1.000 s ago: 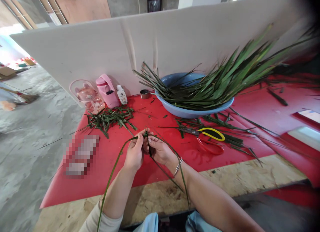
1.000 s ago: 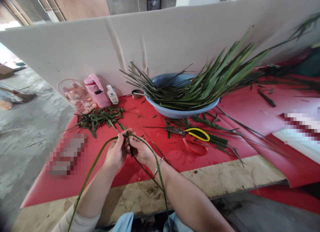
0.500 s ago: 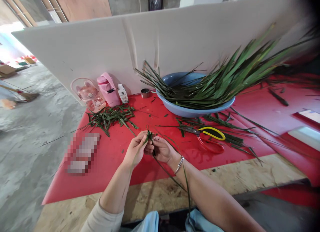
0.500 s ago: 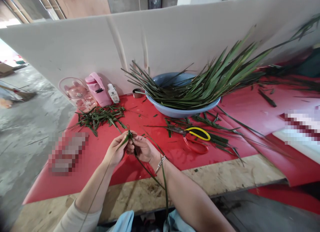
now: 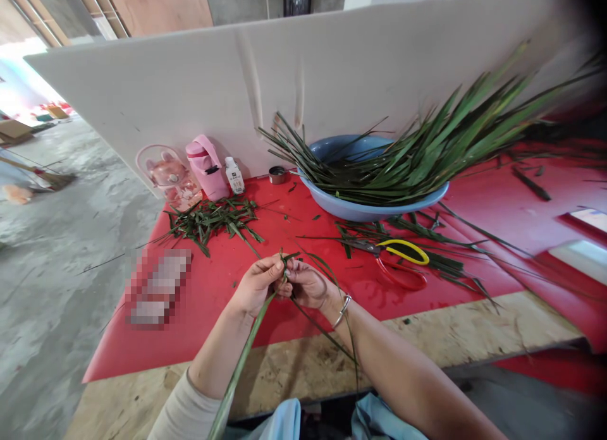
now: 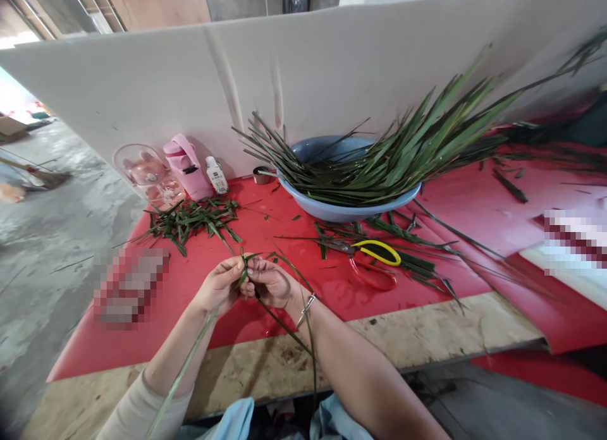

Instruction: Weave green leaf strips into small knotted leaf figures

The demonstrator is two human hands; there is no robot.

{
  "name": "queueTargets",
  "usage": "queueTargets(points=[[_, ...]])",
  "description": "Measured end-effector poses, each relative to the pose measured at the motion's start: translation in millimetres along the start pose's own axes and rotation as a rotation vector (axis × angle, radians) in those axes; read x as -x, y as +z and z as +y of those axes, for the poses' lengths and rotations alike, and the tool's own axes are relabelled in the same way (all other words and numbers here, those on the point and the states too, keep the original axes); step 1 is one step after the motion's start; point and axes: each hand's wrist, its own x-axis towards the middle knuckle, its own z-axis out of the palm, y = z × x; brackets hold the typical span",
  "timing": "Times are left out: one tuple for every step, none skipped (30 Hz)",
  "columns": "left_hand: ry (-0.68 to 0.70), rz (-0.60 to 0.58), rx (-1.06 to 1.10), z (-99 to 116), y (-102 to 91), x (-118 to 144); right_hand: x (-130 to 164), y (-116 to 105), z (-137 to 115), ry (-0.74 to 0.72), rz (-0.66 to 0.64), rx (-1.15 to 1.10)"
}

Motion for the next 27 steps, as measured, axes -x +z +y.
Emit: queueTargets(points=[[0.044,0.038,0.000,0,1.6,-1,-2,-1,-2,-0.013,0.030,0.039],[0.107,0.088,0.005,0,2.4,-3,-4,-3,-5,-0.033,0.073,0.103],[0.180,0.144,0.013,0,2.3,-6,-6,-6,-10,-0.060,0.131,0.190],[0.259,0.201,0.022,0,1.3,-9,-8,-10,-18,-0.095,0.204,0.294],[0.336,0.253,0.026,0,-0.5,-12,-7,-16,-27,-0.140,0.294,0.405],[0.403,0.301,0.019,0,-2.8,-14,-6,-23,-39,-0.201,0.409,0.501],[0.459,0.346,0.000,0,-5.4,-16,-2,-29,-51,-0.278,0.536,0.563],[0.503,0.385,-0.033,-1,-7.6,-18,3,-33,-64,-0.394,0.700,0.577],[0.538,0.416,-0.079,-2,-9.3,-18,11,-35,-75,-0.547,0.877,0.562],[0.563,0.440,-0.135,-4,-10.2,-18,19,-32,-84,-0.701,1.038,0.571],[0.577,0.458,-0.197,-7,-10.2,-18,27,-26,-90,-0.874,1.147,0.617],[0.583,0.471,-0.256,-9,-9.3,-17,36,-16,-92,-1.023,1.199,0.707],[0.584,0.480,-0.305,-12,-8.0,-16,42,-4,-90,-1.110,1.194,0.839],[0.583,0.488,-0.334,-15,-6.4,-15,47,9,-84,-1.125,1.161,0.996],[0.579,0.492,-0.343,-18,-4.9,-15,48,21,-75,-1.061,1.083,1.147],[0.574,0.491,-0.336,-20,-3.7,-15,47,30,-64,-0.933,0.929,1.263],[0.568,0.486,-0.320,-22,-3.0,-14,43,36,-53,-0.776,0.771,1.311],[0.561,0.483,-0.301,-23,-3.0,-14,37,39,-43,-0.660,0.678,1.285],[0.551,0.484,-0.280,-25,-3.4,-15,31,39,-34,-0.564,0.616,1.249],[0.541,0.489,-0.256,-25,-4.4,-15,24,37,-27,-0.496,0.582,1.229],[0.531,0.497,-0.232,-26,-5.5,-15,17,34,-23,-0.458,0.566,1.232],[0.521,0.504,-0.204,-27,-6.7,-16,12,31,-20,-0.439,0.562,1.255],[0.510,0.509,-0.176,-27,-7.8,-17,8,29,-19,-0.438,0.565,1.295],[0.501,0.510,-0.147,-28,-8.7,-18,4,28,-19,-0.446,0.571,1.340],[0.494,0.512,-0.114,-28,-9.2,-19,1,28,-19,-0.454,0.582,1.380],[0.486,0.515,-0.076,-28,-9.5,-20,-2,28,-19,-0.454,0.596,1.410],[0.477,0.518,-0.030,-29,-9.6,-22,-4,29,-19,-0.443,0.610,1.431]])
